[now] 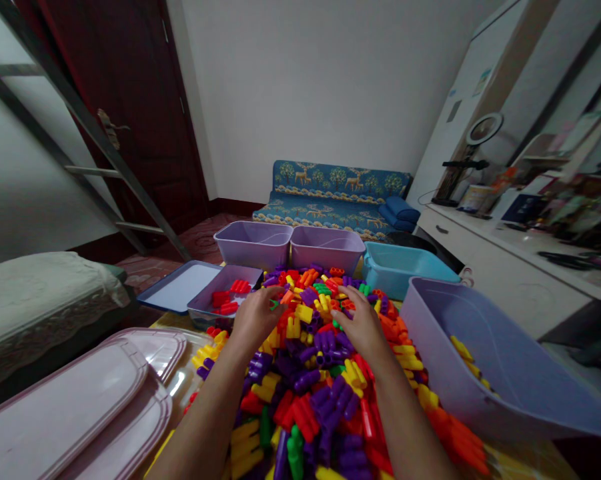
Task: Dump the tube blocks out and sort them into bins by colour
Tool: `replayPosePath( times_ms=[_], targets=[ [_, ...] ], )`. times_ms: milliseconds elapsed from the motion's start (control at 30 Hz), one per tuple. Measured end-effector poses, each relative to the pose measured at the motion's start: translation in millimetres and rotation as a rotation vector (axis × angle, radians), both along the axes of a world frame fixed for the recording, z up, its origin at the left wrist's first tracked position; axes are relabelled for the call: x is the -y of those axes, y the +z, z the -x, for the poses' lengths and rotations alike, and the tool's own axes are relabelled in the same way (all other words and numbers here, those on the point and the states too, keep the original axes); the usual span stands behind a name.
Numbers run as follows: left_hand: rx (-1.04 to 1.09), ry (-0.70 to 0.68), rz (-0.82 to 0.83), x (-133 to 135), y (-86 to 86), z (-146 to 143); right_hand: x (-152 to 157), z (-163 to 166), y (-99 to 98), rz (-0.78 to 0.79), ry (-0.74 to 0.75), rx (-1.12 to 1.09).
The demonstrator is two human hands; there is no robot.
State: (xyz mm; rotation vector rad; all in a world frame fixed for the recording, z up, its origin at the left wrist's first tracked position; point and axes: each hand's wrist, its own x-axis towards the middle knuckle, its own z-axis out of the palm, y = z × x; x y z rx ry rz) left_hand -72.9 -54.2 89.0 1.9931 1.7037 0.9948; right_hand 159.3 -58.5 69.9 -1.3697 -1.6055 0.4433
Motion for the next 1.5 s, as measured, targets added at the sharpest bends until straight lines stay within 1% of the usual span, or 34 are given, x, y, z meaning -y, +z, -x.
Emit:
replayPosePath(
  times_ms=[67, 100, 167, 267, 367, 433, 533, 600, 700, 767, 867, 933, 1000, 1167, 1233, 1333, 1400, 1500],
  targets=[
    [-0.215, 0.003, 0.083, 8, 10.1, 9, 10, -9, 11.8, 0.061, 0.035, 0.191],
    [-0.28, -0.011, 0.129, 12, 14.0, 13, 15, -14, 17.1, 0.112, 0.065, 0.283],
    [-0.349, -0.057, 0.209, 17, 18.5, 17, 25, -23, 24.6, 0.219, 0.121, 0.437],
    [-0.414, -0.115, 0.28, 21, 17.8, 16, 32, -29, 27.2, 0.336, 0.156, 0.582],
    [-0.511, -0.189, 0.26, 22, 12.4, 7, 33, -21, 23.5, 0.378, 0.148, 0.659],
    [-0.555, -0.254, 0.231, 23, 8.3, -2, 33, -11, 20.7, 0.357, 0.145, 0.688],
    [-0.554, -0.287, 0.176, 24, 2.0, -15, 33, 3, 18.1, 0.323, 0.164, 0.717],
    [-0.505, -0.297, 0.141, 24, -2.4, -23, 33, 10, 17.2, 0.305, 0.169, 0.702],
    [-0.378, -0.308, 0.122, 20, -9.4, -32, 32, 15, 14.6, 0.261, 0.159, 0.604],
    [-0.261, -0.304, 0.096, 16, -14.3, -35, 28, 17, 11.4, 0.231, 0.144, 0.51],
    [-0.045, -0.36, 0.025, 12, -20.1, -42, 21, 20, 6.5, 0.16, 0.112, 0.339],
    [0.085, -0.402, -0.013, 11, -22.0, -46, 16, 22, 5.0, 0.097, 0.096, 0.222],
    [0.206, -0.415, -0.022, 10, -22.0, -50, 13, 23, 6.4, 0.05, 0.095, 0.112],
    [0.472, -0.407, 0.059, 9, -18.7, -51, 14, 21, 18.2, 0.033, 0.108, -0.139],
    [0.601, -0.411, 0.098, 8, -17.3, -50, 15, 21, 22.5, 0.055, 0.116, -0.188],
    [0.782, -0.411, 0.2, 9, -14.6, -50, 17, 22, 26.2, 0.069, 0.131, -0.217],
    [0.811, -0.398, 0.256, 11, -12.3, -50, 18, 23, 26.9, 0.066, 0.134, -0.221],
    [0.768, -0.351, 0.299, 12, -9.0, -50, 17, 23, 24.9, 0.079, 0.139, -0.228]
  ],
)
